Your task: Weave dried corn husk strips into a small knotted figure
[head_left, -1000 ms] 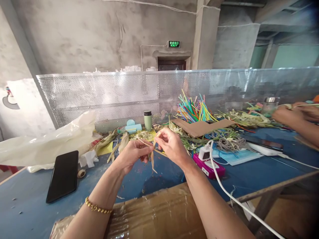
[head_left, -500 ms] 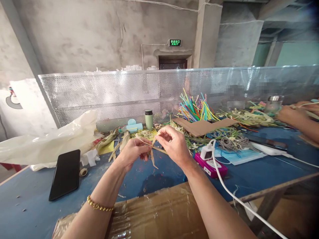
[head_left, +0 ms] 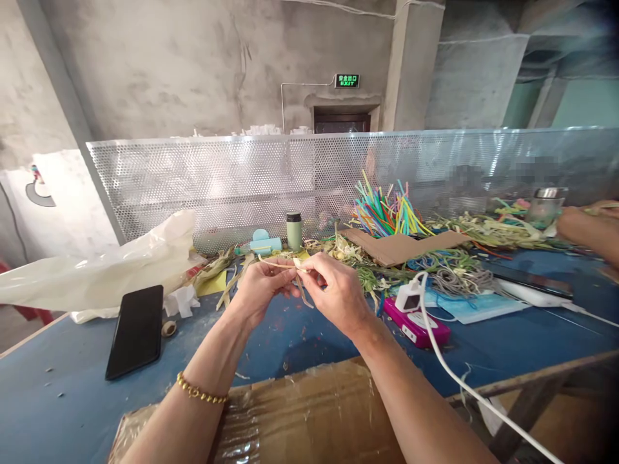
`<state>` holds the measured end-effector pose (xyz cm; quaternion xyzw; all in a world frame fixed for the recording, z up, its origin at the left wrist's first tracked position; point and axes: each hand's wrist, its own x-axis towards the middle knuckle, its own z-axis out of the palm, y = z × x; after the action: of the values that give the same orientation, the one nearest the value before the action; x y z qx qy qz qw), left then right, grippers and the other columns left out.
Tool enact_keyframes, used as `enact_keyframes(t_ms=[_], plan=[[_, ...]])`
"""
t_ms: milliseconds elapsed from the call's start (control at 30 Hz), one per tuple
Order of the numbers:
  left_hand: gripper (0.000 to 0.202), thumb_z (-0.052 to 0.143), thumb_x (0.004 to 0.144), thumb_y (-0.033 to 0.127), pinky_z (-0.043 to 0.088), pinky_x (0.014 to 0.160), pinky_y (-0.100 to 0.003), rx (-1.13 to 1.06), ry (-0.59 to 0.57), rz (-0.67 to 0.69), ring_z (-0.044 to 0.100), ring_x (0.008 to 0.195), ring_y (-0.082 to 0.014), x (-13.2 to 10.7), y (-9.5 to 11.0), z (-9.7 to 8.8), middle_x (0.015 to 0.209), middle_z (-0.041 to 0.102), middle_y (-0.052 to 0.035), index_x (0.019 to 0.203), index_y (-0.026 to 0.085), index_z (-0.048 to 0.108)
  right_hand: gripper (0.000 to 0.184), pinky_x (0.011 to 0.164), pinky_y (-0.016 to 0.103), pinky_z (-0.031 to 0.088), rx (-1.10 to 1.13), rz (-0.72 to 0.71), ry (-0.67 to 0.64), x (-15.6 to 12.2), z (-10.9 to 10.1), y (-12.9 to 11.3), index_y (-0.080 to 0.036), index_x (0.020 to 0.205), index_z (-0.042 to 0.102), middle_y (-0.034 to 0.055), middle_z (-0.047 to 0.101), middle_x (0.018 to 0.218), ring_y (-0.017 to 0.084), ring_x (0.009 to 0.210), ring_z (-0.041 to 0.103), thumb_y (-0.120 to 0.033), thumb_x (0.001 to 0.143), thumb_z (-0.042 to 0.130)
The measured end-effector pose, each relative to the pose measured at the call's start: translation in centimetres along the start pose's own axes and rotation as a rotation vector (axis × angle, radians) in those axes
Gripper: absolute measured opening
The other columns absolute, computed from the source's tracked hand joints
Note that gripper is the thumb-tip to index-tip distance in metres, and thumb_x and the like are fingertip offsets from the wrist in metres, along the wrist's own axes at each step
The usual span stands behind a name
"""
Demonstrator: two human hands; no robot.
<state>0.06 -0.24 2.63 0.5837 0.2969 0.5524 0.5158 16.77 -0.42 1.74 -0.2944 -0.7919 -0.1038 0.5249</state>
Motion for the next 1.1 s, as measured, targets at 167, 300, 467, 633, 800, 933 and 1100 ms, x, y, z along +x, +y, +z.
enact_keyframes(t_ms=[167, 300, 467, 633, 800, 933, 1100], plan=[[0.027, 0.086, 0.069, 0.028, 0.05, 0.055, -0.027, -0.044, 0.007, 0.035, 0.066, 0.055, -0.0144, 0.1, -0.1, 0.2, 0.069, 0.072, -0.0065, 0.083, 0.009, 0.071, 0.028, 0.068, 0.029, 0.042, -0.215, -0.149, -0.018, -0.1, 0.1, -0.2, -0.02, 0.073, 0.057, 0.0045, 0.061, 0.075, 0.016, 0.072, 0.054, -0.015, 0.099, 0.047], [0.031, 0.088, 0.067, 0.027, 0.055, 0.062, -0.029, -0.062, -0.008, 0.037, 0.068, 0.059, -0.0154, 0.1, -0.3, 0.2, 0.067, 0.072, -0.0067, 0.085, 0.008, 0.071, 0.027, 0.068, 0.03, 0.042, -0.282, -0.161, -0.028, -0.2, 0.2, -0.3, -0.018, 0.077, 0.062, 0.0059, 0.064, 0.078, 0.016, 0.073, 0.056, -0.015, 0.1, 0.047], [0.028, 0.087, 0.064, 0.024, 0.056, 0.064, -0.028, -0.046, 0.028, 0.03, 0.067, 0.062, -0.0147, 0.1, -0.3, 0.2, 0.072, 0.074, -0.0087, 0.082, 0.008, 0.073, 0.026, 0.071, 0.032, 0.043, -0.298, -0.154, -0.044, -0.2, 0.2, -0.6, -0.016, 0.088, 0.068, 0.0085, 0.068, 0.084, 0.018, 0.078, 0.06, -0.016, 0.101, 0.046], [0.023, 0.086, 0.063, 0.023, 0.056, 0.066, -0.029, -0.009, 0.092, 0.048, 0.066, 0.064, -0.015, 0.1, -0.2, 0.4, 0.073, 0.074, -0.0075, 0.078, 0.009, 0.074, 0.028, 0.071, 0.032, 0.043, -0.321, -0.151, -0.038, -0.2, 0.3, -1.2, -0.015, 0.093, 0.07, 0.0094, 0.069, 0.084, 0.018, 0.078, 0.06, -0.018, 0.103, 0.044], [0.023, 0.086, 0.062, 0.022, 0.055, 0.07, -0.03, -0.036, 0.154, 0.069, 0.066, 0.065, -0.015, 0.0, 0.0, 0.6, 0.071, 0.073, -0.0053, 0.078, 0.011, 0.074, 0.029, 0.068, 0.032, 0.041, -0.368, -0.181, -0.036, -0.3, 0.6, -1.6, -0.016, 0.09, 0.071, 0.0082, 0.067, 0.079, 0.018, 0.074, 0.059, -0.016, 0.102, 0.044], [0.022, 0.086, 0.06, 0.02, 0.054, 0.069, -0.028, -0.113, 0.15, 0.031, 0.064, 0.064, -0.014, -0.1, 0.4, 0.7, 0.071, 0.073, -0.0057, 0.078, 0.01, 0.076, 0.028, 0.068, 0.032, 0.041, -0.432, -0.219, 0.004, -0.3, 0.8, -1.6, -0.016, 0.092, 0.071, 0.0074, 0.067, 0.078, 0.018, 0.073, 0.058, -0.012, 0.102, 0.045], [0.022, 0.087, 0.063, 0.024, 0.051, 0.066, -0.026, -0.17, 0.147, 0.004, 0.062, 0.064, -0.0123, 0.0, 0.5, 0.6, 0.072, 0.07, -0.0056, 0.073, 0.009, 0.074, 0.029, 0.068, 0.033, 0.041, -0.465, -0.202, 0.021, -0.5, 1.2, -1.9, -0.016, 0.085, 0.071, 0.0078, 0.066, 0.078, 0.019, 0.072, 0.057, -0.015, 0.102, 0.047]])
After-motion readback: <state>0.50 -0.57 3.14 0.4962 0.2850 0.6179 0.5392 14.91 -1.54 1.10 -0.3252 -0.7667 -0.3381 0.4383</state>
